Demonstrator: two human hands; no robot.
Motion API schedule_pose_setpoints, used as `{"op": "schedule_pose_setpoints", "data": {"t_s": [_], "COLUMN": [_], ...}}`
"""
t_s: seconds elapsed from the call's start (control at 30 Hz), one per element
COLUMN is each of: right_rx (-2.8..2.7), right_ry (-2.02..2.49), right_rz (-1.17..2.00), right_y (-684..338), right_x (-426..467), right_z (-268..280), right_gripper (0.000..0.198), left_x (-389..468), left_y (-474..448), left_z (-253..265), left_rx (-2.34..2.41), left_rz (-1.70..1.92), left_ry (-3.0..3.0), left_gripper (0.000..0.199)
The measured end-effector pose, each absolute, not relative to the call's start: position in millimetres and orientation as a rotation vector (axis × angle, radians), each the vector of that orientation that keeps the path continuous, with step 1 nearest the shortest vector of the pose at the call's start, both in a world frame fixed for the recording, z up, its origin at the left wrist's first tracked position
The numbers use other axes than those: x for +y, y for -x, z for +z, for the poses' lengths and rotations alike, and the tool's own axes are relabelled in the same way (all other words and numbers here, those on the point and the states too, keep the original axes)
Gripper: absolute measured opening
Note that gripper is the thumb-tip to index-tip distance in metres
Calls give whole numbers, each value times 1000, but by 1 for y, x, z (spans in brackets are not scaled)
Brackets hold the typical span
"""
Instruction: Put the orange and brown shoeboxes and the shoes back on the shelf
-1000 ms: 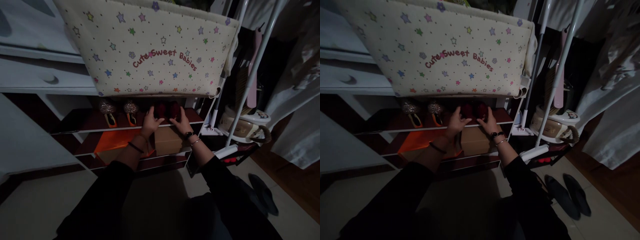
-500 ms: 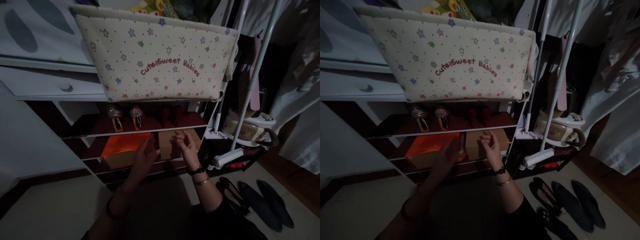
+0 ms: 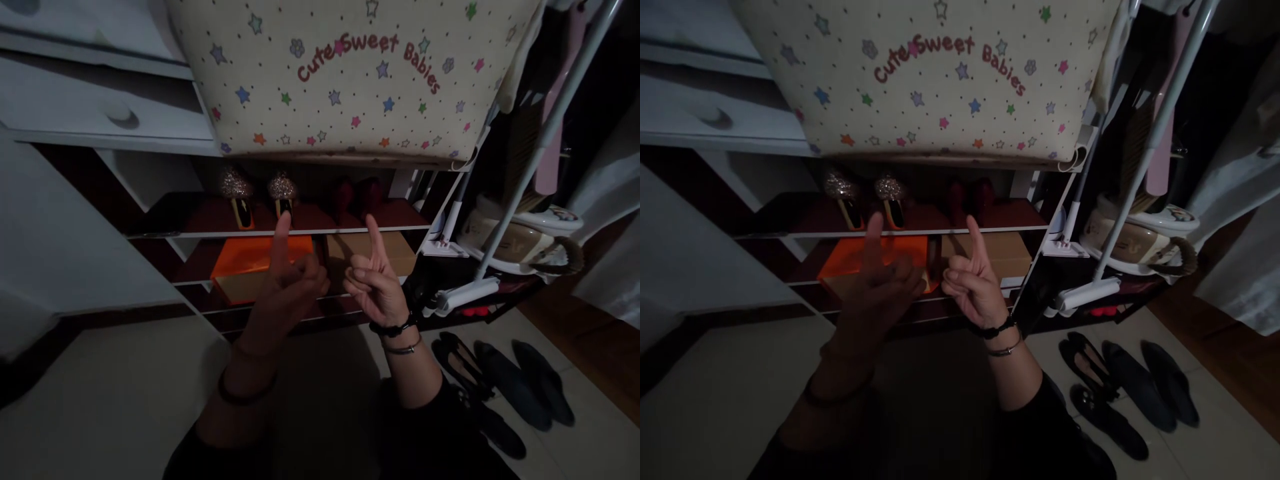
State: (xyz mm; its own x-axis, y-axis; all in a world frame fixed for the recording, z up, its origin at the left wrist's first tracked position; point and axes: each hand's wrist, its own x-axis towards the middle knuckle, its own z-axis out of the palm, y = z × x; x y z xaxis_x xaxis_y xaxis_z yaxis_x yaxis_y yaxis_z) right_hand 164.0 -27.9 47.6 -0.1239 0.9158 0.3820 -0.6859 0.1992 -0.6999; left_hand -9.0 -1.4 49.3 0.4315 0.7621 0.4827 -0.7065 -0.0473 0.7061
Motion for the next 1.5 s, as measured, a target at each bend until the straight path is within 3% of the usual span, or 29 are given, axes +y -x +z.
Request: {"op": "schedule_pose_setpoints", "data": {"t_s": [0.1, 0.27, 1.07, 1.23, 1.3, 1.4, 1.5], "right_rx": [-1109, -1231, -1272, -1268, -1276, -1253, -1161], "right_ry": [228, 162, 144, 174, 212, 223, 247], "right_rz": [1390, 1380, 1380, 1364, 1345, 1275, 1193], "right_y": [-161, -164, -173, -173, -175, -175, -173], "right_x": [-43, -52, -53, -56, -56, -54, -48], "right_z": [55, 50, 40, 42, 43, 45, 46], "right_gripper": [120, 127, 131, 130, 128, 103, 32], "left_x": [-13, -24, -25, -29, -29, -23, -14], "left_y": [15, 21, 16, 17, 16, 10, 5], "left_z": [55, 56, 49, 53, 53, 50, 42], "left_rx": [-69, -239, -366, -280, -234, -51, 197], "left_rz": [1132, 1081, 965, 973, 1019, 1141, 1229], "left_ry": [-1153, -1254, -1306, -1289, -1261, -1187, -1138], "left_gripper": [121, 115, 104, 95, 80, 11, 45]}}
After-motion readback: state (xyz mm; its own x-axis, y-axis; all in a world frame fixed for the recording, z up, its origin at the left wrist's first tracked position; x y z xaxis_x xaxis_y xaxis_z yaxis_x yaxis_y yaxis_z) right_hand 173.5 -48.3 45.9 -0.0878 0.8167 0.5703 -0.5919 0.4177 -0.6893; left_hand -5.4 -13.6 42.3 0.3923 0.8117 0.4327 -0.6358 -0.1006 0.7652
